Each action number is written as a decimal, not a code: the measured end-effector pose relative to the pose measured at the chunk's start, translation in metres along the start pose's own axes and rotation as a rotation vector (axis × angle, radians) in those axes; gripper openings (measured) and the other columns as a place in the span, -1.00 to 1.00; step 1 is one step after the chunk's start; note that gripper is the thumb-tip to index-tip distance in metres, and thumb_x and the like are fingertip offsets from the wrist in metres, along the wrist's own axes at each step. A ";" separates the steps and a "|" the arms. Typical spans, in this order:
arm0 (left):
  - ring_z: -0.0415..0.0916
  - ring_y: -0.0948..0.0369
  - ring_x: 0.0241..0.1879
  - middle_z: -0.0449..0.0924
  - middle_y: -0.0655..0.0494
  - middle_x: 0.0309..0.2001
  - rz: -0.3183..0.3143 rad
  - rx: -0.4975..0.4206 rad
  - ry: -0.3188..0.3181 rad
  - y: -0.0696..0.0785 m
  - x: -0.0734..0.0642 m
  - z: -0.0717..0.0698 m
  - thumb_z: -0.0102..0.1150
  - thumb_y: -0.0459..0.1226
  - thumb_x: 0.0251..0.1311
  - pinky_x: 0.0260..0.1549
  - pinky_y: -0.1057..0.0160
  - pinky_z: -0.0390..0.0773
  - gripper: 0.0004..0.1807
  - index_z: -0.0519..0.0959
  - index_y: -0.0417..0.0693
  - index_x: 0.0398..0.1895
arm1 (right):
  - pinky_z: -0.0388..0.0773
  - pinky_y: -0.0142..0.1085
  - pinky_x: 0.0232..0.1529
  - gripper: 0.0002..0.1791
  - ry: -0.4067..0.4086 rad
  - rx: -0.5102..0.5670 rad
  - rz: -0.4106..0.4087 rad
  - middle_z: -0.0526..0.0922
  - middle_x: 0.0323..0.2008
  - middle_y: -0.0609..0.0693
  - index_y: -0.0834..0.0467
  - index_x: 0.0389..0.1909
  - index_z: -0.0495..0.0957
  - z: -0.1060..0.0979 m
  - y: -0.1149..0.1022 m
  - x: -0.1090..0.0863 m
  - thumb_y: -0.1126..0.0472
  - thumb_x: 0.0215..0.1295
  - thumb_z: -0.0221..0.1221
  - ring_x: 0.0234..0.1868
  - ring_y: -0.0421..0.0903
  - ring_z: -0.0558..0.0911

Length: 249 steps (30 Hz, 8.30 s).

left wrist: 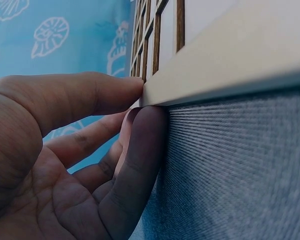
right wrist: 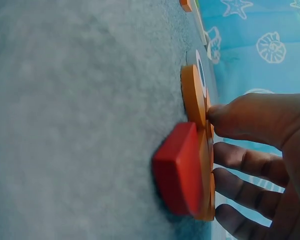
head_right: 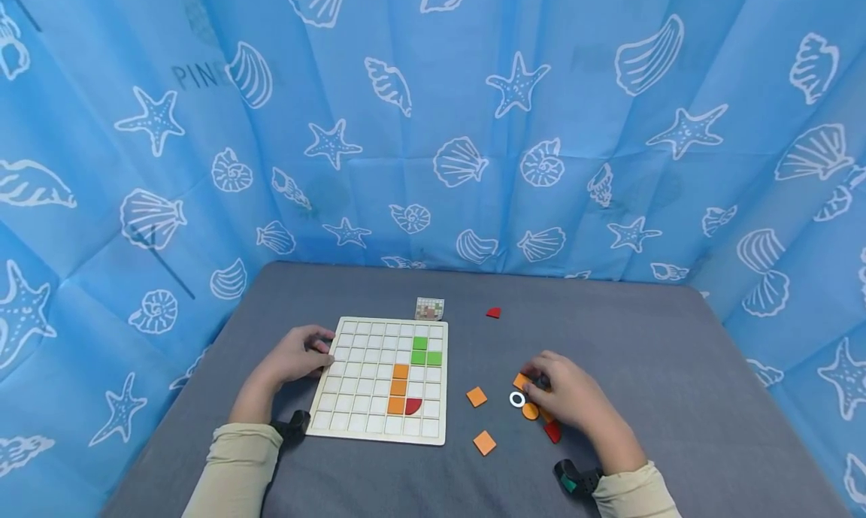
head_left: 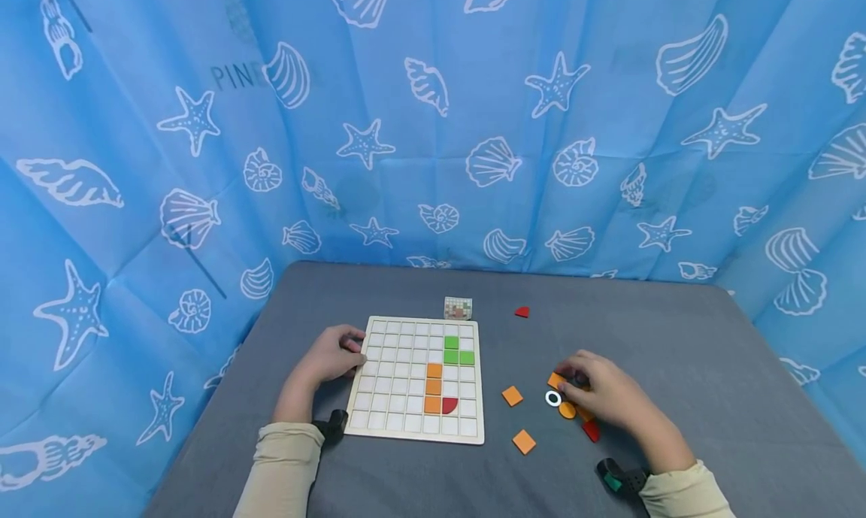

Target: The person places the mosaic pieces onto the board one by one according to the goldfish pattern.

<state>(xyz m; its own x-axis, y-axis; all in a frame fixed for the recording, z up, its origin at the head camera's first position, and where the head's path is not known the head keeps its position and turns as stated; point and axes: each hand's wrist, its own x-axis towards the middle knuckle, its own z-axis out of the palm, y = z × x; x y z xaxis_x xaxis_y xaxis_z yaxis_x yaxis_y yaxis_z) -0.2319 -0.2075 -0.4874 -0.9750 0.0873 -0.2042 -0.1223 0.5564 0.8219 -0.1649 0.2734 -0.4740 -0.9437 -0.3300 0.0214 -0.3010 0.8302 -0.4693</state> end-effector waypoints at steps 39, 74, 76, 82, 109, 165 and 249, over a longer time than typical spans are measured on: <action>0.59 0.09 -0.31 0.58 -0.11 -0.16 -0.021 0.028 -0.005 0.000 0.003 -0.002 0.34 -0.42 0.27 -0.37 0.16 0.71 -0.49 0.57 -0.23 0.31 | 0.55 -0.29 -0.27 -0.80 0.011 -0.030 -0.061 0.65 -0.19 -0.18 0.05 -0.05 0.79 0.004 -0.024 0.018 0.14 0.35 0.43 -0.25 -0.22 0.55; 0.61 0.10 -0.30 0.58 -0.11 -0.16 0.005 0.010 -0.036 0.003 0.001 -0.005 0.32 -0.42 0.31 -0.32 0.12 0.75 -0.51 0.56 -0.25 0.31 | 0.55 -0.38 -0.26 -0.81 -0.096 -0.001 -0.440 0.70 -0.15 -0.12 0.03 -0.05 0.79 0.067 -0.149 0.085 0.13 0.37 0.41 -0.25 -0.20 0.60; 0.61 0.10 -0.29 0.57 -0.11 -0.16 0.002 0.013 -0.035 0.003 0.001 -0.005 0.32 -0.42 0.30 -0.32 0.12 0.75 -0.51 0.56 -0.25 0.31 | 0.54 -0.40 -0.28 -0.84 -0.103 -0.006 -0.460 0.70 -0.18 -0.12 0.02 -0.08 0.80 0.071 -0.153 0.085 0.11 0.36 0.42 -0.27 -0.21 0.61; 0.61 0.09 -0.29 0.58 -0.11 -0.15 -0.013 0.010 -0.036 0.004 0.000 -0.005 0.32 -0.42 0.30 -0.32 0.11 0.75 -0.50 0.56 -0.26 0.31 | 0.51 -0.45 -0.29 -0.83 -0.154 -0.024 -0.486 0.69 -0.20 -0.12 0.03 -0.11 0.80 0.080 -0.163 0.086 0.09 0.34 0.45 -0.33 -0.33 0.50; 0.59 0.09 -0.30 0.57 -0.11 -0.17 -0.015 0.012 -0.025 0.002 0.001 -0.003 0.35 -0.41 0.27 -0.36 0.12 0.74 -0.50 0.57 -0.25 0.30 | 0.48 -0.42 -0.31 -0.83 -0.155 -0.081 -0.467 0.70 -0.26 -0.15 -0.01 -0.20 0.77 0.089 -0.171 0.087 0.06 0.25 0.50 -0.37 -0.33 0.46; 0.58 0.10 -0.32 0.57 -0.10 -0.18 -0.003 0.015 -0.033 0.000 0.002 -0.003 0.35 -0.42 0.27 -0.37 0.16 0.73 -0.50 0.56 -0.27 0.30 | 0.56 -0.35 -0.27 -0.86 -0.056 0.089 -0.275 0.69 -0.18 -0.15 0.04 -0.11 0.78 0.035 -0.104 0.062 0.10 0.42 0.38 -0.23 -0.13 0.62; 0.59 0.10 -0.33 0.59 -0.10 -0.18 -0.014 0.039 -0.010 0.001 0.004 -0.002 0.36 -0.42 0.25 -0.39 0.17 0.71 -0.49 0.58 -0.23 0.29 | 0.51 -0.36 -0.30 -0.82 -0.106 0.013 -0.345 0.71 -0.20 -0.14 0.02 -0.11 0.80 0.075 -0.147 0.085 0.07 0.33 0.44 -0.29 -0.20 0.58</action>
<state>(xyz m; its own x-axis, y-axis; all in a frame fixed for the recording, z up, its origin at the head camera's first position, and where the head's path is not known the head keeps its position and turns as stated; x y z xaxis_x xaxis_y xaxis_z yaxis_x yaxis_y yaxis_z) -0.2362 -0.2085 -0.4863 -0.9714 0.0870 -0.2208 -0.1284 0.5897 0.7973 -0.1906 0.0898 -0.4695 -0.7669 -0.6355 0.0891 -0.5971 0.6558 -0.4619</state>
